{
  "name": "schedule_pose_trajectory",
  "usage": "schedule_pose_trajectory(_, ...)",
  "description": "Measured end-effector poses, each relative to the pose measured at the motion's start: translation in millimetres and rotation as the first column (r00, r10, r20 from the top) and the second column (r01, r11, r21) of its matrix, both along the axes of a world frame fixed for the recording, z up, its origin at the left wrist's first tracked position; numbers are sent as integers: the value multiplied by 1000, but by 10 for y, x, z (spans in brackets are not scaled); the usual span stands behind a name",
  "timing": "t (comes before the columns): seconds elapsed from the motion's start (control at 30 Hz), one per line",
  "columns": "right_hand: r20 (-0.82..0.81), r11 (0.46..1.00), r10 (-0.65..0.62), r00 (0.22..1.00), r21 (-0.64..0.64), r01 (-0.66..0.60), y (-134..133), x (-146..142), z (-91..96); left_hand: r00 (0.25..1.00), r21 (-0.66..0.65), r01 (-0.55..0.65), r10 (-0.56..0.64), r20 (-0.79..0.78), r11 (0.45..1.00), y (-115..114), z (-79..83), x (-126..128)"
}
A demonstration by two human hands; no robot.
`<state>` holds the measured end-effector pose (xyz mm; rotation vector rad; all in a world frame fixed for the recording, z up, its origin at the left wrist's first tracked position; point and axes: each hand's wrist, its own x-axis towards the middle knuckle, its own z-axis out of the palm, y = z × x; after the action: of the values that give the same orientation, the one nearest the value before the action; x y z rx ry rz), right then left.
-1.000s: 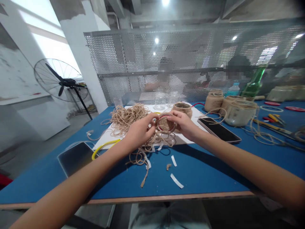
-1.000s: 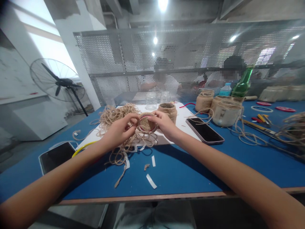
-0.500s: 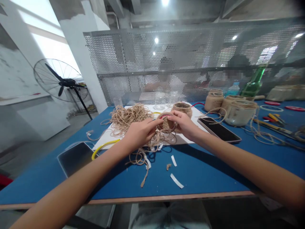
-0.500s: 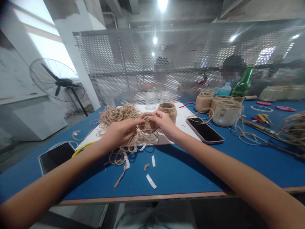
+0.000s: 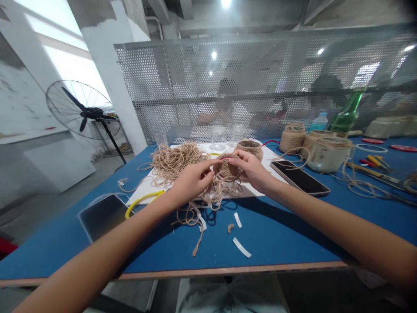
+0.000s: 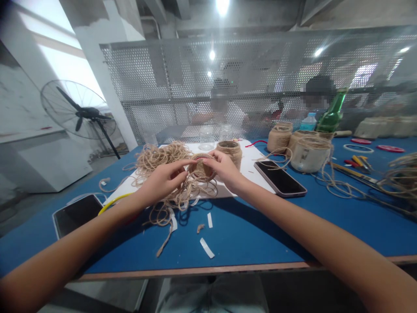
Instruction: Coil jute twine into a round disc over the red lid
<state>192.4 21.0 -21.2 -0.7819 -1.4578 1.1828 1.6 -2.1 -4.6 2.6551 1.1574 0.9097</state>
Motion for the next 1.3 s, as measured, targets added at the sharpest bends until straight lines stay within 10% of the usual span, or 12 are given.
schedule_pose_trajectory(0.43, -101, 973, 135, 986, -174, -152, -36, 8, 54, 998, -81, 50, -48, 28, 995, -18, 18, 19)
schedule_pose_trajectory(0.87, -141, 985, -24, 990, -171, -1, -56, -1, 98, 983, -192, 165, -146, 110, 967, -31, -30, 64)
schedule_pose_trajectory(1.13, -133, 994, -101, 986, -50, 95, -5, 39, 114, 915, -283, 229, -107, 388, 931, 74, -150, 80)
schedule_pose_trajectory(1.3, -126, 992, -106, 986, 54, 114, -25, 61, 190, 965, -412, 245, -181, 187, 878, 63, -166, 74)
